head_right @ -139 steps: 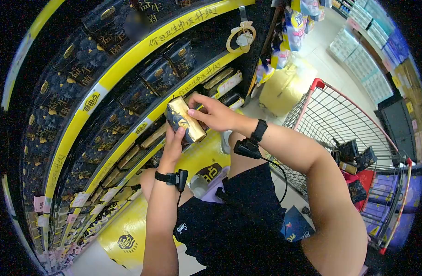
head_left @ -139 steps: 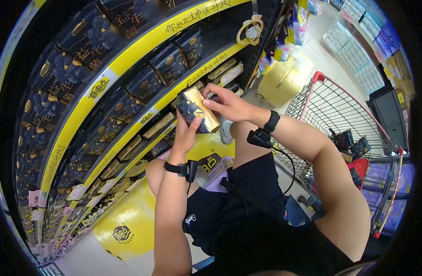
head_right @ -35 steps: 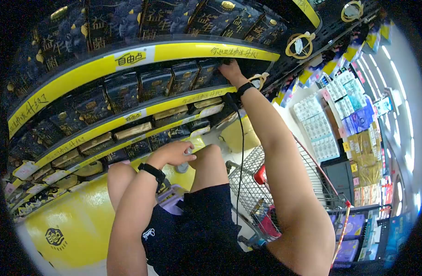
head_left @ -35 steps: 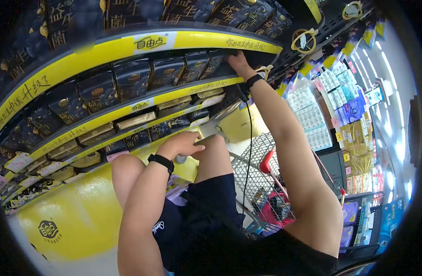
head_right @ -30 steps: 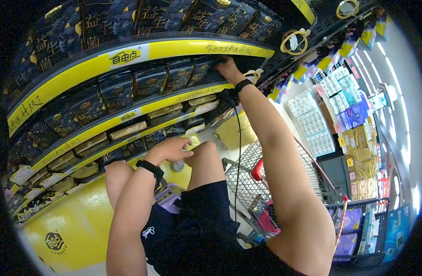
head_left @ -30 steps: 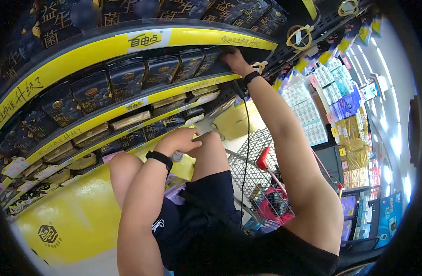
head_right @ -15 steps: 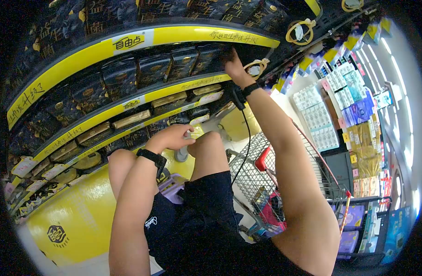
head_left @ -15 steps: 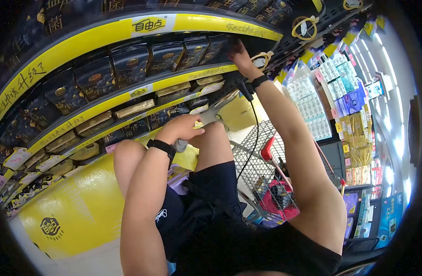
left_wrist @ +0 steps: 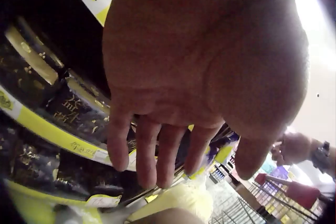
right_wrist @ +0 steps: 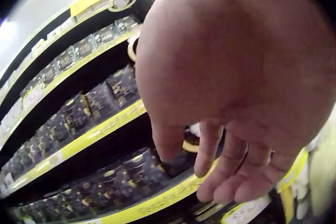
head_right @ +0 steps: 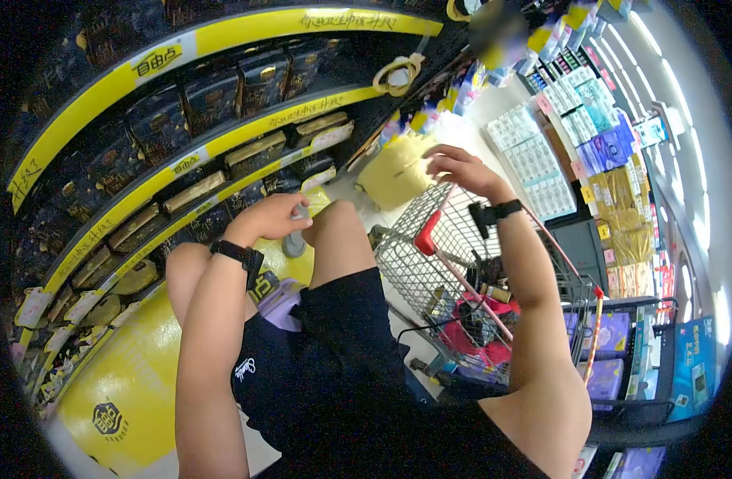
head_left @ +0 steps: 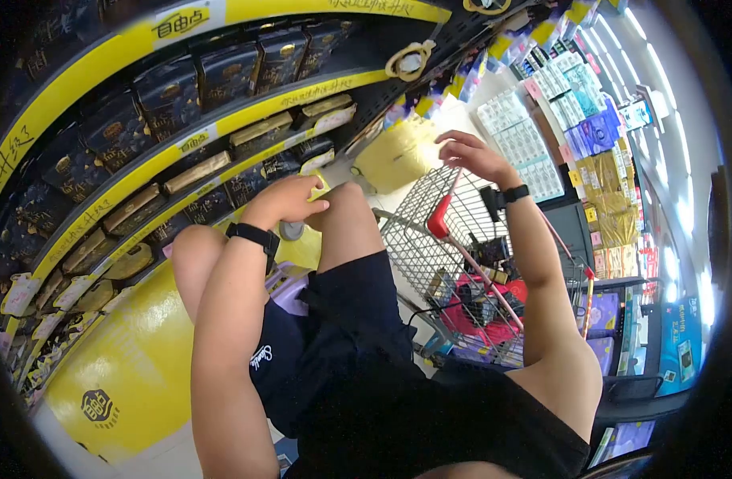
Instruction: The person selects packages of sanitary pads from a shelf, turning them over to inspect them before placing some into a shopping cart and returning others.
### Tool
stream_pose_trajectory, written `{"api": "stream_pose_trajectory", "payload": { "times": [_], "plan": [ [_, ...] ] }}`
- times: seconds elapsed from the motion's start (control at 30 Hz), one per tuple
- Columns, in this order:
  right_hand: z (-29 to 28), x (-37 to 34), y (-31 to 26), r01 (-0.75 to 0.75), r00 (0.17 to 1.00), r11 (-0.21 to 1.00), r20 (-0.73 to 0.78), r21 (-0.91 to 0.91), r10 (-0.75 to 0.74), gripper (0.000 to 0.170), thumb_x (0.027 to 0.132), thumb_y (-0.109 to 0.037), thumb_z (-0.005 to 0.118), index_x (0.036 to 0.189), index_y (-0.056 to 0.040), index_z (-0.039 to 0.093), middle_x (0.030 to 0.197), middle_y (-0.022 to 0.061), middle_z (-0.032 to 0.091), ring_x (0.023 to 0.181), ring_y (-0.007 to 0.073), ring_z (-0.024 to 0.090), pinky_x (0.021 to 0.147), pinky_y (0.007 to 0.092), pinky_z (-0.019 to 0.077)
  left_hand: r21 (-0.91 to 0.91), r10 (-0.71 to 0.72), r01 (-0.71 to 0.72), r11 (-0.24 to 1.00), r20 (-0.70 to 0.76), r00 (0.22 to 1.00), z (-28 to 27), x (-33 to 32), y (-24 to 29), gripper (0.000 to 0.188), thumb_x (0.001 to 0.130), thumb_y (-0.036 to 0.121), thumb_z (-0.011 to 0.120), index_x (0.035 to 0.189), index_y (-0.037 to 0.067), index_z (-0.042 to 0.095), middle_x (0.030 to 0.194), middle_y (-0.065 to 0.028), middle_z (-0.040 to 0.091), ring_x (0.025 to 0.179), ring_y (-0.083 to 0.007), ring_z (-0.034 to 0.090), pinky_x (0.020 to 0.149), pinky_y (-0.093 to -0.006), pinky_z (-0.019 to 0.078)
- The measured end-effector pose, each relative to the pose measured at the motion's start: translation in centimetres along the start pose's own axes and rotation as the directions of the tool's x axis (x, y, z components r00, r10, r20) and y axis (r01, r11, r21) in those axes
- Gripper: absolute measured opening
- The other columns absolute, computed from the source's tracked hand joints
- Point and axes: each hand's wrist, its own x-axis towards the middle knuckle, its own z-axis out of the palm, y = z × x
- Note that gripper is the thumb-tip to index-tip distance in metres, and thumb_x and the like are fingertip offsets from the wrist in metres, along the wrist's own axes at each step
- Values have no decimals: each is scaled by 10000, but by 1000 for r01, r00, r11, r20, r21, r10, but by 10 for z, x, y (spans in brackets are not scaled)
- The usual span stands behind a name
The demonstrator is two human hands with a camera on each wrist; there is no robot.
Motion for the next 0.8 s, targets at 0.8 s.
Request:
{"api": "stream_pose_trajectory", "payload": {
  "times": [0.8],
  "plan": [
    [14,-148,343,-428,643,343,-16,-836,765,632,933,-463,659,1411,-63,551,1232,178,697,1057,261,675,877,411,532,95,-12,13,995,-8,1000,15,2,22,534,916,419,706,1284,42,619,1128,-227,692,1060,-399,664,898,-473,530]
  ]
}}
